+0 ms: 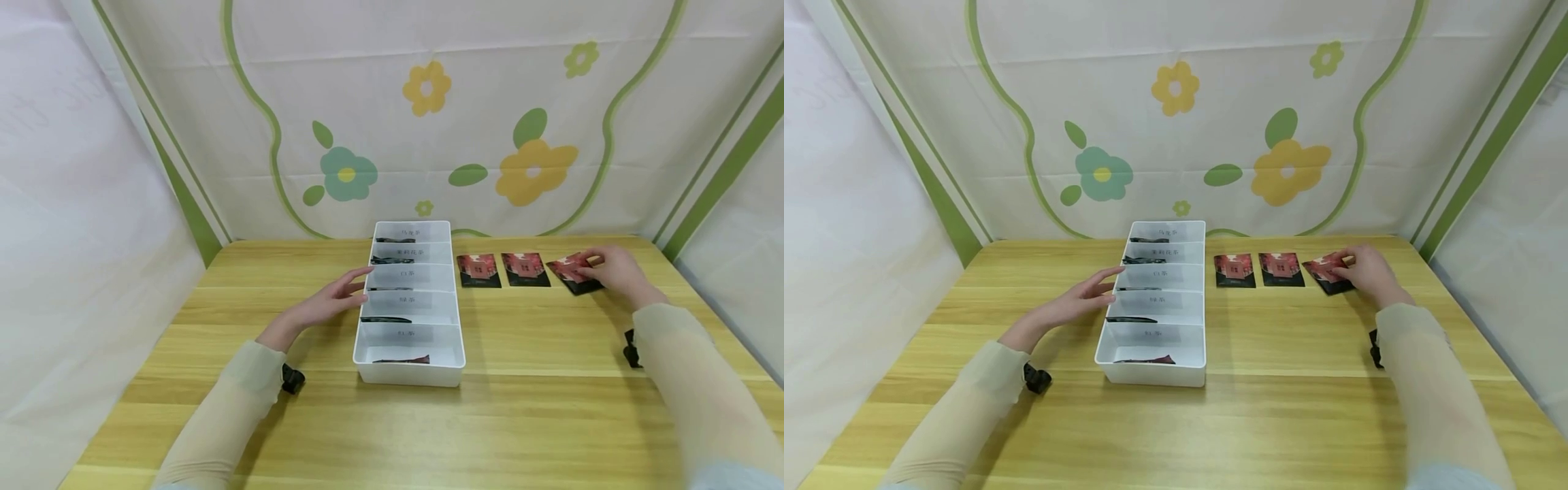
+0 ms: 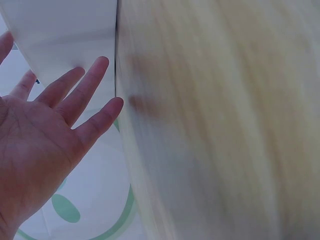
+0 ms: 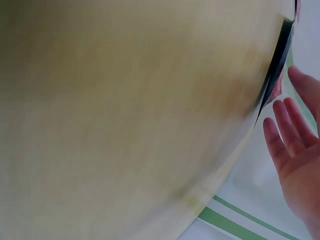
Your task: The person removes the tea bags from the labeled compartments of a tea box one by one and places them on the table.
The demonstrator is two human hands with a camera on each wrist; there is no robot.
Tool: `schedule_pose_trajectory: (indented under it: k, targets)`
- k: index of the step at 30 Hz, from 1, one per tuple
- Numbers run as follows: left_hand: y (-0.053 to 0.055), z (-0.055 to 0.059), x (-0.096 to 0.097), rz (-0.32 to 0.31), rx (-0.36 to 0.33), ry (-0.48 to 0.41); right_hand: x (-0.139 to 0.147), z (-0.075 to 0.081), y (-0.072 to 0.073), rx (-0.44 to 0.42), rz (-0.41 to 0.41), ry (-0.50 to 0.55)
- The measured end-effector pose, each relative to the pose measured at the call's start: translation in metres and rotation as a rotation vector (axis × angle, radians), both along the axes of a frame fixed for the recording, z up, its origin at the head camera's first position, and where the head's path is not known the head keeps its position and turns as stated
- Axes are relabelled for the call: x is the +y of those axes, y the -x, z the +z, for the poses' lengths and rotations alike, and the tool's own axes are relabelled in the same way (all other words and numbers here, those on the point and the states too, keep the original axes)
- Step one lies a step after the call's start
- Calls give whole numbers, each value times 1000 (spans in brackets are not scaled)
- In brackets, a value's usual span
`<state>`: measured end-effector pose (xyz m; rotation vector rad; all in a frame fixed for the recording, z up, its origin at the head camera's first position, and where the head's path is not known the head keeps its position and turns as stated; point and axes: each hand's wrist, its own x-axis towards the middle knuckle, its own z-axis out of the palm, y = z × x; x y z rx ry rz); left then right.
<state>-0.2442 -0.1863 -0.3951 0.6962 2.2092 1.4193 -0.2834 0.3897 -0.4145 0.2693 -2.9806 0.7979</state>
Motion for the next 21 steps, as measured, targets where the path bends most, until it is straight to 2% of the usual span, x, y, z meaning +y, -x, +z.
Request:
schedule_pose_trajectory:
  k: [11,18,21]
  targets:
    - [-2,1,-1,7,11,11,-1,-2,-1,-52,35,-7]
    - [-2,1,1,5,13,13,-4,2,-4,-167,37,36]
    - [-2,2,1,3,18,10,-4,3,-5,-186,32,40]
